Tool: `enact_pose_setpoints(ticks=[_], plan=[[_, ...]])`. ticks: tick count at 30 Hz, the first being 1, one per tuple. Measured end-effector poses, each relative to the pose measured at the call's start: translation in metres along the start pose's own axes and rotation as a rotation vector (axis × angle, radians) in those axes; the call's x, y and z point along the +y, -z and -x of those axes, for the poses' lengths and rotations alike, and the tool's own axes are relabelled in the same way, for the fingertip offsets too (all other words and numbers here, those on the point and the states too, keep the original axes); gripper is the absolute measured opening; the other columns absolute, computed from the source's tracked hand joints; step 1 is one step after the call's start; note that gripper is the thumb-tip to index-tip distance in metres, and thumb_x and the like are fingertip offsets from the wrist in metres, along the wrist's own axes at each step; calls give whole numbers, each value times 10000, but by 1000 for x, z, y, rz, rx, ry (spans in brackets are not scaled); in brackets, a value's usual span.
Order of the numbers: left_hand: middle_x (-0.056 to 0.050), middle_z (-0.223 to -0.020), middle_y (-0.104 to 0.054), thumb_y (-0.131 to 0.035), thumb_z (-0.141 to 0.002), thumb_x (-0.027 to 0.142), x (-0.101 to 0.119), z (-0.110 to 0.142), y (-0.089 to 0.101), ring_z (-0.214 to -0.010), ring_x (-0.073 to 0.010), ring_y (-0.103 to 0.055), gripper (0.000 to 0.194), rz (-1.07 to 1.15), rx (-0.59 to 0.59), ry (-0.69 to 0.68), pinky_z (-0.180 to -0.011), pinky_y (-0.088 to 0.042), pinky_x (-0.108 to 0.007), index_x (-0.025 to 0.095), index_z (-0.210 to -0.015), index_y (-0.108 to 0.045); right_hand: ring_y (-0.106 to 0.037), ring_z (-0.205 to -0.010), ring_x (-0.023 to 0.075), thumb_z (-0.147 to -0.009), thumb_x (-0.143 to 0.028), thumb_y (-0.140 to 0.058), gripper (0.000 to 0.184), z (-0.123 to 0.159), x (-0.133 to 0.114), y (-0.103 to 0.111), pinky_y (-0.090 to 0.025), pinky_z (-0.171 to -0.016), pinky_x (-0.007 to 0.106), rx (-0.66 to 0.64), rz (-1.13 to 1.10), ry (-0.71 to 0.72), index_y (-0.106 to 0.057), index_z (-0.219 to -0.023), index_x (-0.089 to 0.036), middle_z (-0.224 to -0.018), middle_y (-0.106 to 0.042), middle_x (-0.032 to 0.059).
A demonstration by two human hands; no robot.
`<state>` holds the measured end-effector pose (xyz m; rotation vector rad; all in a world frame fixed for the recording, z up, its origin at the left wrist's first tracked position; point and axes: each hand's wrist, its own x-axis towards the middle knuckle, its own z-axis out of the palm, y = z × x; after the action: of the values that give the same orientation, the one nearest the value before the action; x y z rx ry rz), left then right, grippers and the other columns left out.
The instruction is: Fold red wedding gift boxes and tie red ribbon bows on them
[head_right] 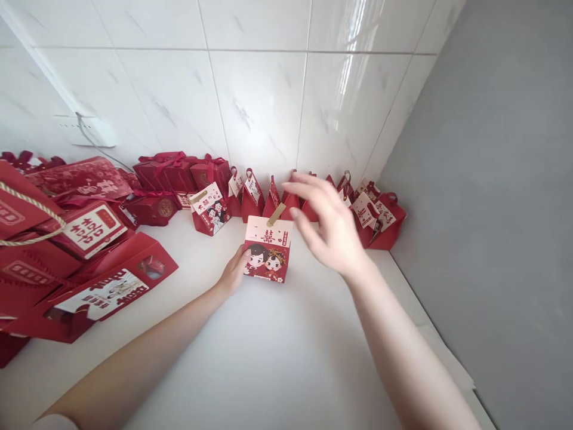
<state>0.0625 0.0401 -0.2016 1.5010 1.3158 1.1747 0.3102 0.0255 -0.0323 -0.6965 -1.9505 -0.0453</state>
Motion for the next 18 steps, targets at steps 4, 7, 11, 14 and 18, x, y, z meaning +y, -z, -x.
enact_pose_setpoints(ticks=[4,7,11,14,18], plan=[[-67,-1201,-662,-426,-942,555,-2,-1,0,-1078,-235,-640,468,180,46,19,-963,-494,-382,210,-1245,-514,-305,-1409,302,-985,-442,-549,567,18,15,-56,-322,-1152,523,-71,-127,-242,-357,-1485,-257,-1516,-337,79],[-73,-1215,-653,-406,-949,520,-3,-4,1,-1084,-224,-638,435,250,139,-2,-927,-513,-357,201,-1225,-509,-375,-1369,308,-942,-535,-598,779,57,20,-102,-345,-1133,527,4,-425,-604,-173,-1544,-283,-1567,-224,98],[-84,-1210,-648,-404,-949,500,-5,-6,3,-1091,-226,-635,423,277,188,-12,-932,-513,-360,193,-1226,-494,-478,-1293,277,-933,-564,-604,800,111,19,-144,-418,-1089,483,-58,-818,-870,-146,-1527,-284,-1549,-265,116],[-90,-1261,-621,-457,-933,486,-2,-6,3,-1119,-235,-623,477,293,151,15,-964,-502,-384,203,-1315,-437,-503,-1266,252,-937,-562,-593,700,128,25,-157,-419,-1095,440,-40,-926,-918,-261,-1464,-244,-1399,-482,109],[-80,-1446,-486,-480,-928,493,6,-2,2,-1232,-222,-548,641,294,90,-85,-1002,-474,-338,260,-1492,-285,-578,-1159,269,-919,-586,-591,714,125,35,-157,-528,-967,437,49,-944,-1049,-262,-1449,-239,-1331,-534,114]])
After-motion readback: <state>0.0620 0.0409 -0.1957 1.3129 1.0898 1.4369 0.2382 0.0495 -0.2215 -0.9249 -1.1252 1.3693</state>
